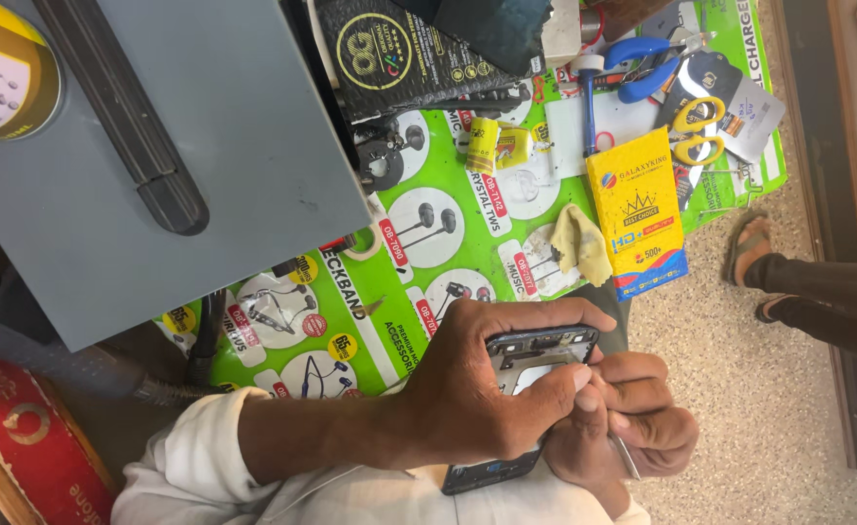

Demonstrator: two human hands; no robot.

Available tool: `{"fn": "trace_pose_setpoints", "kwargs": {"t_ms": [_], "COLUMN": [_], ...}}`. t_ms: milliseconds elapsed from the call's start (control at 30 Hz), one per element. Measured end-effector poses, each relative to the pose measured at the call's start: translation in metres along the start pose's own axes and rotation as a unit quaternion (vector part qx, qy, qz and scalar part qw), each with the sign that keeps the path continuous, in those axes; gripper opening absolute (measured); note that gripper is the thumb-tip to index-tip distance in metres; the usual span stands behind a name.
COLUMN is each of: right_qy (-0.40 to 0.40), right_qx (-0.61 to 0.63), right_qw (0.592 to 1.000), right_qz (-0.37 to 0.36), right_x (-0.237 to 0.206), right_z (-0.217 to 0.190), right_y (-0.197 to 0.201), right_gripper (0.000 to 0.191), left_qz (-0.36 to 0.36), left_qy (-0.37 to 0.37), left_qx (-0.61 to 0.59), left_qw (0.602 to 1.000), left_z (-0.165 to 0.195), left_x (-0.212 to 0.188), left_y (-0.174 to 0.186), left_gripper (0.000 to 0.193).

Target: The person uses a metal tool to pry and adjust components inside a disassembled smartphone chassis. They then wipe the interior surfaces with a cloth and continue to manipulate small parts within the device frame.

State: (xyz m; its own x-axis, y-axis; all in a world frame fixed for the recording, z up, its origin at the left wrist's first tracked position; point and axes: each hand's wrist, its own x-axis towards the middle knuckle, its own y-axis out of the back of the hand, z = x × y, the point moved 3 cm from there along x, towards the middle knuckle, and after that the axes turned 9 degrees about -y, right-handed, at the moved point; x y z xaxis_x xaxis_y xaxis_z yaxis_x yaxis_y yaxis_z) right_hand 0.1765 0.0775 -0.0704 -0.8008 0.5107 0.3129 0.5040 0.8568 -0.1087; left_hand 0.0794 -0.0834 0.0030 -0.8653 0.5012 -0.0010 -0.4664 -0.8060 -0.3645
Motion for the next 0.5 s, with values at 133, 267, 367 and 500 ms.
{"fn": "trace_pose_setpoints", "kwargs": {"t_ms": [133, 267, 367, 500], "right_qy": [0.011, -0.003, -0.003, -0.015], "right_qx": [0.015, 0.013, 0.015, 0.024], "right_qw": [1.0, 1.0, 1.0, 0.999], "right_qz": [0.002, 0.017, 0.018, 0.027], "right_x": [0.0018, 0.0015, 0.0001, -0.0007], "right_z": [0.0004, 0.0, -0.0011, 0.0], "right_y": [-0.0008, -0.002, -0.0036, -0.0044], "right_gripper": [0.034, 0.036, 0.038, 0.038], "left_qz": [-0.002, -0.004, 0.0, -0.004], "left_qy": [-0.019, -0.013, -0.031, -0.038], "left_qx": [0.006, -0.016, -0.006, 0.002], "left_qw": [1.0, 1.0, 1.0, 0.999], "left_z": [0.0005, -0.0017, -0.003, -0.0052], "left_x": [-0.0001, -0.0006, -0.0007, -0.0015], "left_y": [0.0005, -0.0002, 0.0002, 0.0017], "left_gripper": [0.034, 0.037, 0.038, 0.042]}}
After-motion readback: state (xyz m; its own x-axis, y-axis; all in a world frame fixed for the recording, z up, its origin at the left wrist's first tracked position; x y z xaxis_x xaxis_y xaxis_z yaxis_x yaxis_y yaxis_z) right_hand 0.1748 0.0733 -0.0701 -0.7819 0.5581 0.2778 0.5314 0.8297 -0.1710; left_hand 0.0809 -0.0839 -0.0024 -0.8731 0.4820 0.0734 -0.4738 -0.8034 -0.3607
